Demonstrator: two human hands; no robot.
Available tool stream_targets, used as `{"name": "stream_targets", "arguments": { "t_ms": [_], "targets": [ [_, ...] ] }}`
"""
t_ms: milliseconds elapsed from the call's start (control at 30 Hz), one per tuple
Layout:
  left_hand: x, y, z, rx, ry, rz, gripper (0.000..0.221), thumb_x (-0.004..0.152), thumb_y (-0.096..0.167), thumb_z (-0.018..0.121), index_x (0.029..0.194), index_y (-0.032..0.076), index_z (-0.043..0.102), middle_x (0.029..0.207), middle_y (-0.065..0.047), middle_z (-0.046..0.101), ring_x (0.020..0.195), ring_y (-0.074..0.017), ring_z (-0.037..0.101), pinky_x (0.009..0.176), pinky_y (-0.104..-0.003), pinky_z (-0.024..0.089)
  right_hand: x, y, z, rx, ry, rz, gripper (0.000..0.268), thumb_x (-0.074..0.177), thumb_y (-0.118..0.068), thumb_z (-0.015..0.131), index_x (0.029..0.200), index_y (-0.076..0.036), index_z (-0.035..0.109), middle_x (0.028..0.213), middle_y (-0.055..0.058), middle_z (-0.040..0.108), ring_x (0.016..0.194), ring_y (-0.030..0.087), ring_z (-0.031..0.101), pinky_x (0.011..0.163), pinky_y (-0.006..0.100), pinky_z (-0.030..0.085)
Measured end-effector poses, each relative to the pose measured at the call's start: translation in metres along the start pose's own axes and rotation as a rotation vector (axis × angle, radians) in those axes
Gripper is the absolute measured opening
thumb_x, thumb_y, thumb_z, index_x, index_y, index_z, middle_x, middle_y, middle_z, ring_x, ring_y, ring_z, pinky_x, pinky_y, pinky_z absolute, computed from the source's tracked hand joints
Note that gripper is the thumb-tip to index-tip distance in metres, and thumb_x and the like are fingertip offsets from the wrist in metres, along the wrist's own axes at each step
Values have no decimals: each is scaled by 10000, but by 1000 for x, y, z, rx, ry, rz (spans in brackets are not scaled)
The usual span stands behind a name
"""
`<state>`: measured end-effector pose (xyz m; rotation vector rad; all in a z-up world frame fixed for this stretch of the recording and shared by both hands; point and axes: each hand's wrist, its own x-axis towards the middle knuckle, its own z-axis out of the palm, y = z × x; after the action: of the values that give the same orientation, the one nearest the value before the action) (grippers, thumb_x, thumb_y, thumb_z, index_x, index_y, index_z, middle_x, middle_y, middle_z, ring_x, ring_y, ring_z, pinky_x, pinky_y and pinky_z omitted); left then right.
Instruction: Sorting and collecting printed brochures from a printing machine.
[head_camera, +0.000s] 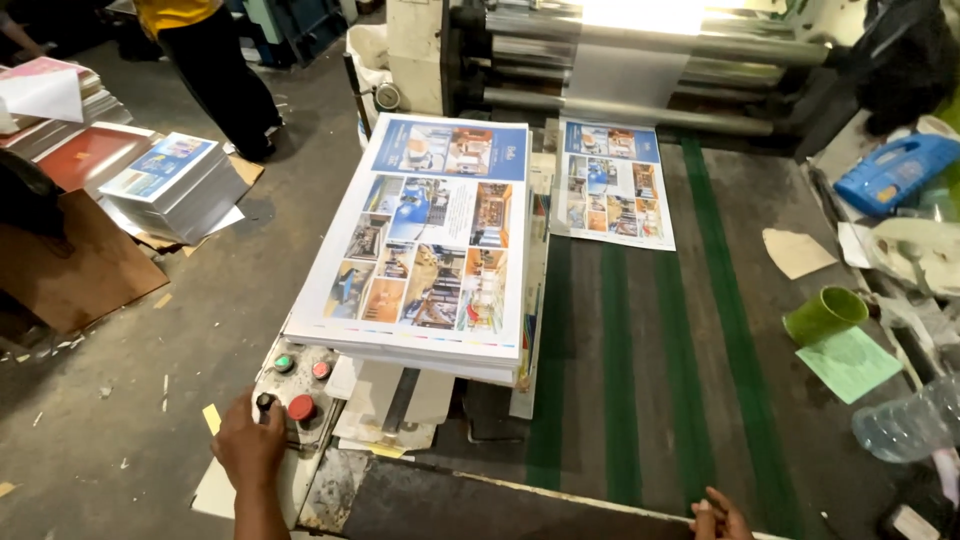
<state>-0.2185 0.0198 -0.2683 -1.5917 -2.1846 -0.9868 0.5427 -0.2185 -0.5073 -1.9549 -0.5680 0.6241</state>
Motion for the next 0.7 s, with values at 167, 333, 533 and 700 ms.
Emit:
{"name": "stream_targets", "arguments": {
  "t_ms": [167, 333, 533, 700],
  "targets": [
    [0, -1, 1, -24, -88, -84, 320, 938, 382, 742, 1118, 120, 709, 1114, -91, 730, 1048, -313, 691, 877, -475, 520, 62, 53, 6, 11, -1, 20, 422, 1017, -196, 655, 1397, -19, 603, 960, 174, 735, 725, 239, 660, 761, 461, 599],
    [7, -11, 27, -29, -98, -108, 333, 947, 416, 747, 1097, 122, 705, 1116, -82, 729, 1054, -304, 691, 874, -467, 526, 64, 10, 7, -7, 160, -53, 419, 1062, -210, 658, 1424, -7, 597, 992, 189, 723, 726, 256, 624, 754, 478, 587],
    [6, -26, 48, -360, 205, -124, 325, 995, 233, 739, 1206, 1, 654, 1160, -213, 673, 1113, -408, 611, 987, -494, 457, 7, -3, -11, -195, 117, -108, 418, 1107, -223, 661, 1451, 5, 591, 1024, 203, 711, 726, 274, 589, 748, 494, 575],
    [44, 34, 22, -1090, 119, -457, 494, 1098, 366, 503, 715, 70, 600, 640, -1, 629, 571, -128, 558, 551, -297, 462, 15, -19, -31, -241, 52, -194, 470, 1133, -201, 676, 1474, 78, 514, 1073, 262, 674, 860, 285, 676, 762, 488, 586]
  ]
}}
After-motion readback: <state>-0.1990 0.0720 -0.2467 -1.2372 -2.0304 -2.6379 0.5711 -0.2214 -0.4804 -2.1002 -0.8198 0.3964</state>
